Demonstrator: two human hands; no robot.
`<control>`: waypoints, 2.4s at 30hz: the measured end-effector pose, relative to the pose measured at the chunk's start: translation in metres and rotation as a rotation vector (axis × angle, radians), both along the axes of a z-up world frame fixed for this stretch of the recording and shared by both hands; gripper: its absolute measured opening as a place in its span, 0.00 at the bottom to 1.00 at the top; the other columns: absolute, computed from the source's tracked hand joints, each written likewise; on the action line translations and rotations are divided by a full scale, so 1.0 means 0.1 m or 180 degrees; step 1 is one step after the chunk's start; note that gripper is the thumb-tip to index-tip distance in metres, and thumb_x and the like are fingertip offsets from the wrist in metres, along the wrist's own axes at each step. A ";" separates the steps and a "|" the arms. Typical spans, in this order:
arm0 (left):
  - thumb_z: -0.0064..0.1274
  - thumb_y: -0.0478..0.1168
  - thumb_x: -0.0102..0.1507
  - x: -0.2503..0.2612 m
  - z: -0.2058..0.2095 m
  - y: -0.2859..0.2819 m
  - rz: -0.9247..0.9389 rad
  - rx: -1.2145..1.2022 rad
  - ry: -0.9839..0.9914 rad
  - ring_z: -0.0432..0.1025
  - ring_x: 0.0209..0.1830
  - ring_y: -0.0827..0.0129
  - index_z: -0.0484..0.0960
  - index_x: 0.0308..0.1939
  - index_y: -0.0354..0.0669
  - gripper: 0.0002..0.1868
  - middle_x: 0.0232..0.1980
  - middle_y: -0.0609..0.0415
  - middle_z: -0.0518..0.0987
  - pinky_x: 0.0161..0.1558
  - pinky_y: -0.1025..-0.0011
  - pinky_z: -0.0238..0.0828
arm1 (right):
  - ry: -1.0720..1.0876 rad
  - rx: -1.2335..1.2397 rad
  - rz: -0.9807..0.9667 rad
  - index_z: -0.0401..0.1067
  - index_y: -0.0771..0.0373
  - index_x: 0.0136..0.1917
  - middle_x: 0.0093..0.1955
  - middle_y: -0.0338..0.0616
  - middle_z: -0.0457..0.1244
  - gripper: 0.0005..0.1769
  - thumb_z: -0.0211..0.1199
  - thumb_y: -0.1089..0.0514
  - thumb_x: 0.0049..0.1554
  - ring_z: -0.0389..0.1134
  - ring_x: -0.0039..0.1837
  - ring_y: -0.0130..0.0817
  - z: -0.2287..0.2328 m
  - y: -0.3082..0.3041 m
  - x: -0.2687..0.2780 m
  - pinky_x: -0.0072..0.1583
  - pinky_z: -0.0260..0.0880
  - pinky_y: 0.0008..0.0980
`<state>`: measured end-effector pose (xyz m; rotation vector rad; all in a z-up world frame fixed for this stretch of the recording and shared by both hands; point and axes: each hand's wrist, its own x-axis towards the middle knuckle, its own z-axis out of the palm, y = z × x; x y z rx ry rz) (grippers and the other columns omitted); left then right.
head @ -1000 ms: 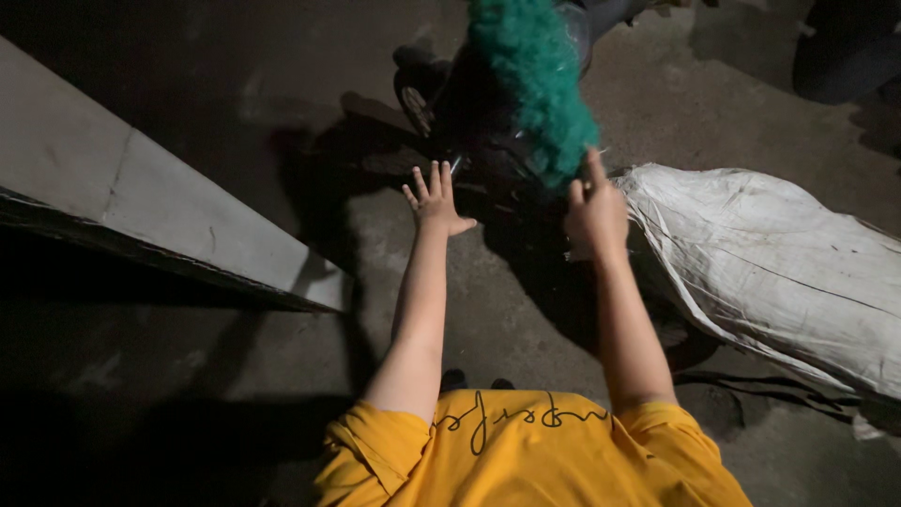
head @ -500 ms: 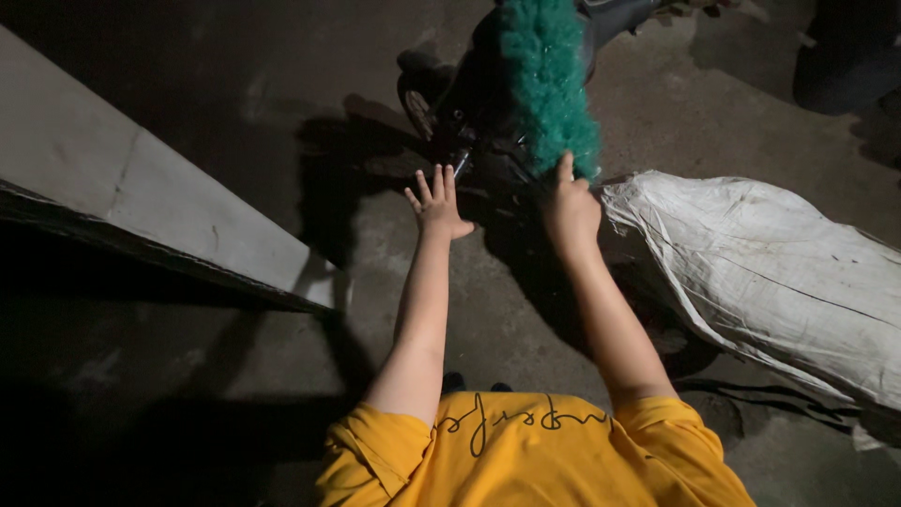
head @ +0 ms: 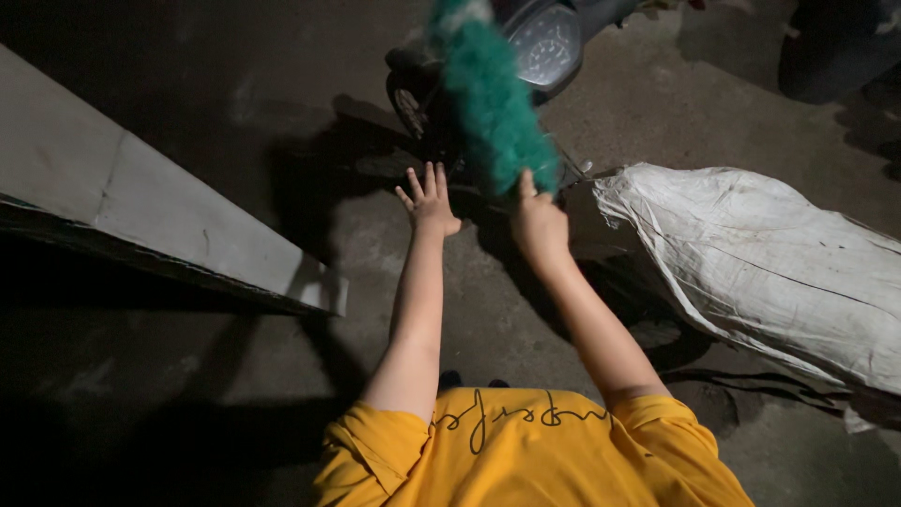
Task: The person uses a green duster to wipe dust off the front handlebars, headlight, and front wheel of a parked motorcycle. The person moves around the vehicle to clean different sections, including the engine area and the front tire.
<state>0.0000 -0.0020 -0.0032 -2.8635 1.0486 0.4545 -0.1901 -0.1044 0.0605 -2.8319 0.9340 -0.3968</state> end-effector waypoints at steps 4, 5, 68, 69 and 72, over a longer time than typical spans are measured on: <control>0.51 0.63 0.62 0.00 -0.07 0.00 -0.0070 0.0056 -0.0037 0.18 0.84 0.37 0.42 0.82 0.59 0.51 0.87 0.51 0.32 0.76 0.29 0.18 | 0.0012 0.0647 0.0166 0.58 0.57 0.78 0.49 0.70 0.67 0.35 0.57 0.55 0.58 0.72 0.46 0.64 0.12 0.15 0.12 0.48 0.72 0.53; 0.50 0.64 0.61 0.01 -0.08 0.00 -0.0054 -0.0054 0.0009 0.18 0.83 0.37 0.42 0.83 0.59 0.52 0.86 0.52 0.33 0.75 0.29 0.18 | -0.0060 0.0887 0.0146 0.61 0.54 0.77 0.50 0.69 0.68 0.34 0.58 0.53 0.58 0.72 0.49 0.63 0.20 0.11 0.10 0.52 0.72 0.53; 0.71 0.63 0.51 0.00 -0.08 0.09 -0.0052 -0.0485 -0.0062 0.60 0.72 0.37 0.24 0.81 0.53 0.75 0.86 0.50 0.31 0.70 0.39 0.58 | -0.2298 0.3854 -0.1524 0.71 0.62 0.67 0.46 0.37 0.69 0.22 0.58 0.53 0.63 0.64 0.37 0.23 -1.85 -0.57 -1.24 0.38 0.65 0.26; 0.70 0.63 0.51 0.01 -0.06 0.09 -0.0073 -0.0457 -0.0069 0.60 0.71 0.37 0.24 0.80 0.53 0.76 0.85 0.50 0.31 0.69 0.40 0.59 | -0.2209 0.3857 -0.1652 0.70 0.61 0.67 0.45 0.35 0.69 0.22 0.58 0.52 0.62 0.64 0.36 0.23 -1.84 -0.56 -1.26 0.37 0.64 0.26; 0.70 0.63 0.51 0.00 -0.05 0.11 -0.0056 -0.0494 -0.0075 0.61 0.71 0.38 0.24 0.81 0.53 0.75 0.86 0.51 0.32 0.69 0.41 0.60 | -0.2545 0.4299 -0.1508 0.74 0.62 0.62 0.38 0.36 0.65 0.17 0.60 0.53 0.63 0.62 0.34 0.25 -1.81 -0.49 -1.30 0.36 0.60 0.27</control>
